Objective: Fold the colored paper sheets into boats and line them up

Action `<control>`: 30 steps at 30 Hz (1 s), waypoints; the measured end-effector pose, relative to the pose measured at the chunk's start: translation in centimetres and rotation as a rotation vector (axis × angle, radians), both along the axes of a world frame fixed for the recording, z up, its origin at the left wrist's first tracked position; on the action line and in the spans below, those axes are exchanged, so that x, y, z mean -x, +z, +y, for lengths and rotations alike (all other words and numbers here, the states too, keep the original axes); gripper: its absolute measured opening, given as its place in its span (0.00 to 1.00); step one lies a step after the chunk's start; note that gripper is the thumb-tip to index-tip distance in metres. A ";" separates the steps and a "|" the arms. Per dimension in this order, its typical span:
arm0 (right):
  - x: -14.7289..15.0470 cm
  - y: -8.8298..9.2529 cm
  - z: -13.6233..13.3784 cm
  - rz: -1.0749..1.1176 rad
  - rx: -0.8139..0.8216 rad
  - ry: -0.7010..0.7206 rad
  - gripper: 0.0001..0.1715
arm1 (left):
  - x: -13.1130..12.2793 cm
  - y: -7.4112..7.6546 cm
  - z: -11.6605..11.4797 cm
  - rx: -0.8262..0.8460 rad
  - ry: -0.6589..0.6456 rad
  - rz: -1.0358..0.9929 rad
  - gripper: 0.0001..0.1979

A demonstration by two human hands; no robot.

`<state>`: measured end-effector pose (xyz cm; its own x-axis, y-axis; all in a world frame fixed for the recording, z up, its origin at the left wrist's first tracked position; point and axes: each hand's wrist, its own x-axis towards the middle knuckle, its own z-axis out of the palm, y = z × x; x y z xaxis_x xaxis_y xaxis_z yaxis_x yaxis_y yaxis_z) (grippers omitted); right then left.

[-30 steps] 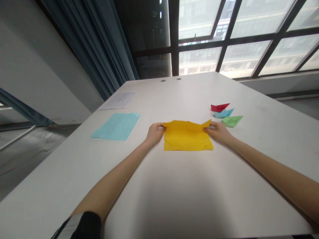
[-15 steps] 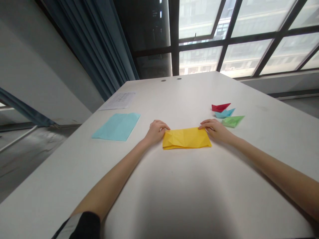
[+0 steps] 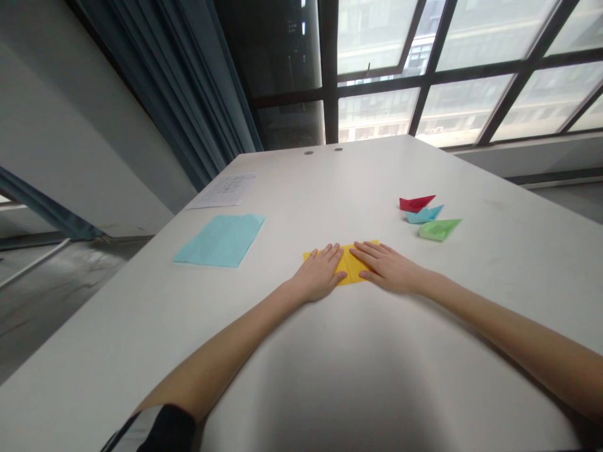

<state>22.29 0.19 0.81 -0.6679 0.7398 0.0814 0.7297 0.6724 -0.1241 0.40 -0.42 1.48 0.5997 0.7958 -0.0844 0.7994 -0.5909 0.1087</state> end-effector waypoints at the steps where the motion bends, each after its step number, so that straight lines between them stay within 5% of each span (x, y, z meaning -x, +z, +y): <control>1: -0.1 0.0 0.0 -0.011 0.024 -0.007 0.35 | 0.1 0.0 0.0 0.010 -0.001 0.001 0.32; 17: -3.0 0.0 0.8 -0.104 0.238 -0.132 0.41 | 3.8 2.2 0.9 0.378 0.068 0.153 0.51; 30: -4.3 0.0 1.3 -0.049 0.266 -0.090 0.46 | 7.6 2.2 2.8 0.353 0.164 0.171 0.54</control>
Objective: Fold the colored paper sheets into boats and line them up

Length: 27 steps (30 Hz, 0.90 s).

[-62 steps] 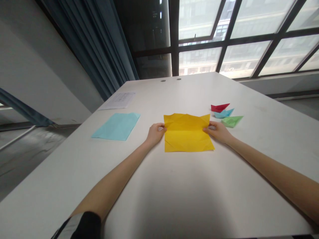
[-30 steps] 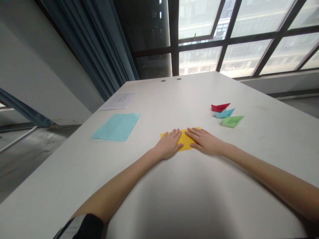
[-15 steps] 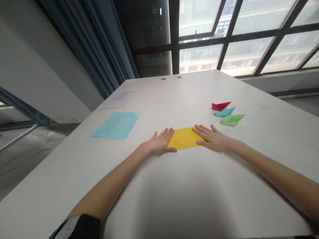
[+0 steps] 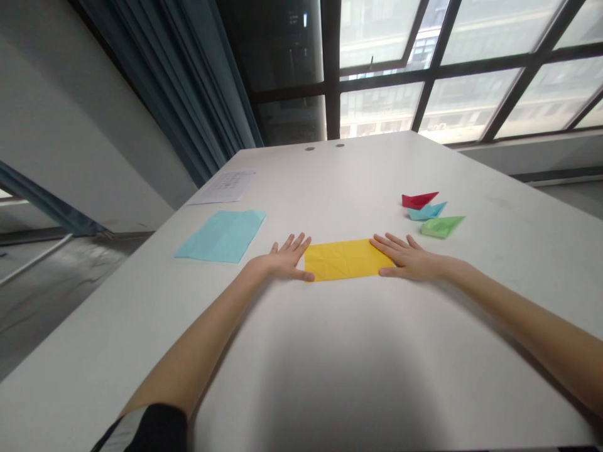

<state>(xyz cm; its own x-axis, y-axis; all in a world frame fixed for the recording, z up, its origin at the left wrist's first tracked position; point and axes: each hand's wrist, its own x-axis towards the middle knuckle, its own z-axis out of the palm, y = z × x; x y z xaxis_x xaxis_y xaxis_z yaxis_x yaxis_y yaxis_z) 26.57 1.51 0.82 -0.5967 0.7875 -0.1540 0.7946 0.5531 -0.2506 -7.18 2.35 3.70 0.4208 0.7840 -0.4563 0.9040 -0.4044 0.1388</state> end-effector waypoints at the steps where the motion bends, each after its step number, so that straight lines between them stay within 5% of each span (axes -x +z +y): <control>1: 0.0 0.0 0.0 -0.001 0.001 0.005 0.47 | 0.1 -0.1 0.0 -0.002 -0.003 0.000 0.54; 8: 0.3 1.3 0.5 0.089 -0.114 0.078 0.51 | 0.1 -0.1 0.1 0.004 -0.011 0.010 0.55; 17: 0.8 3.6 0.2 0.329 -0.048 0.205 0.22 | 0.3 -0.2 0.3 0.024 -0.028 -0.011 0.56; 21: 1.1 3.6 -0.2 0.451 -0.012 0.073 0.19 | 0.5 0.6 0.5 0.100 -0.009 -0.080 0.45; 27: 1.3 2.6 0.3 0.985 0.186 -0.264 0.18 | 0.9 1.6 0.8 0.197 0.062 -0.210 0.33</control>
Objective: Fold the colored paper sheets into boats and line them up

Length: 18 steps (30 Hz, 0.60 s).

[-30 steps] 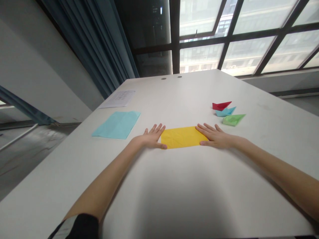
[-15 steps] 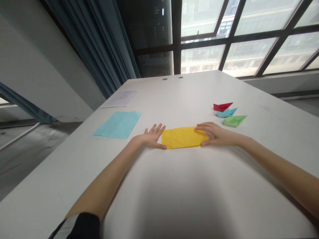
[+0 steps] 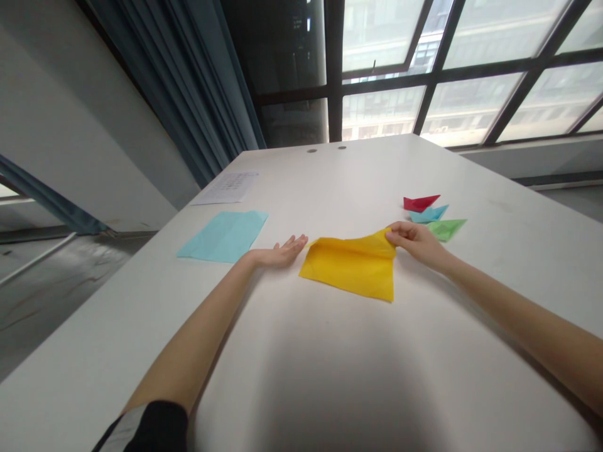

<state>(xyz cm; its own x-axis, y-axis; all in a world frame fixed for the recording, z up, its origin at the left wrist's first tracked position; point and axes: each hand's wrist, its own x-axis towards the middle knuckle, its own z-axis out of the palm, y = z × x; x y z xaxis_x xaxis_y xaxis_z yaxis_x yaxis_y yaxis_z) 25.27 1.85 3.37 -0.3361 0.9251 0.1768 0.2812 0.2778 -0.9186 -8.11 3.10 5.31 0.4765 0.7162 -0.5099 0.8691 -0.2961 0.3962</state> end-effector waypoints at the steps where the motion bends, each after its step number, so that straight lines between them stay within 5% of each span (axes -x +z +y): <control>1: 0.0 -0.2 0.2 0.067 0.051 -0.048 0.19 | 0.0 0.0 0.0 0.007 0.000 0.001 0.33; 7: -0.6 -1.9 1.7 0.126 0.143 -0.284 0.17 | -0.2 -0.5 -0.1 -0.041 -0.044 0.071 0.41; 12: -1.3 -2.2 1.9 -0.270 -0.203 -0.379 0.17 | -0.3 -1.2 -0.2 -0.116 -0.069 0.133 0.50; 18: -0.9 -1.9 1.0 -0.694 -0.594 -0.024 0.20 | -0.2 -1.1 -0.1 -0.096 -0.074 0.117 0.48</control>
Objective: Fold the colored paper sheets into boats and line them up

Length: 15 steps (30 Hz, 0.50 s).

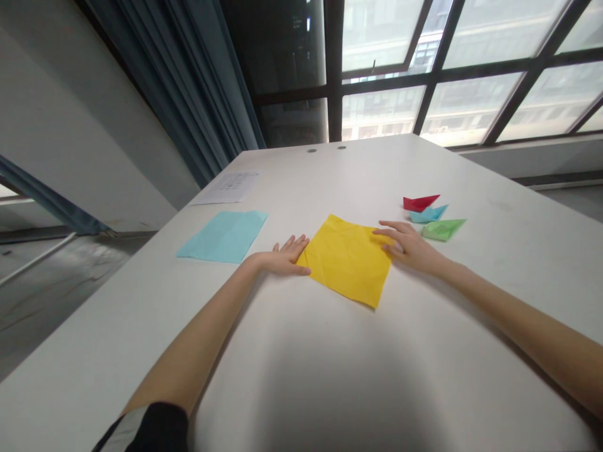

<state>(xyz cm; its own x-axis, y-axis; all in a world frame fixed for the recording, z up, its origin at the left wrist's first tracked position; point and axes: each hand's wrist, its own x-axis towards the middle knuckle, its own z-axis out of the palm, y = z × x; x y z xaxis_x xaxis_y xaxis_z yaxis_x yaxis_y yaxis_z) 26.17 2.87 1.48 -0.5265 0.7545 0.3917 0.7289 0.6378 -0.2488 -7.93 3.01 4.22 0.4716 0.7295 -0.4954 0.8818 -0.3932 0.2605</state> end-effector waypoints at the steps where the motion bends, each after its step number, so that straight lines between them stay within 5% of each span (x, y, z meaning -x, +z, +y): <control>1: 0.1 -0.1 0.0 -0.061 0.012 0.061 0.20 | 0.0 0.1 0.0 0.002 -0.001 0.000 0.48; 4: 0.2 -0.2 0.0 -0.180 0.042 0.169 0.19 | 0.1 0.1 0.1 0.000 0.001 0.003 0.46; 15: 1.2 1.2 -1.3 -0.296 0.015 0.202 0.22 | -0.2 -1.8 1.4 -0.301 0.134 -0.015 0.43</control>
<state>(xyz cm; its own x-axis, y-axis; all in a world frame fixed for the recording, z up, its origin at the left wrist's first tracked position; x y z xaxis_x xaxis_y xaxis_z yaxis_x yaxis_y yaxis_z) 24.98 1.52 2.70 -0.7544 0.6284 0.1896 0.6307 0.7740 -0.0562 -7.78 4.46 2.46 0.3669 0.8983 -0.2418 0.9279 -0.3349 0.1635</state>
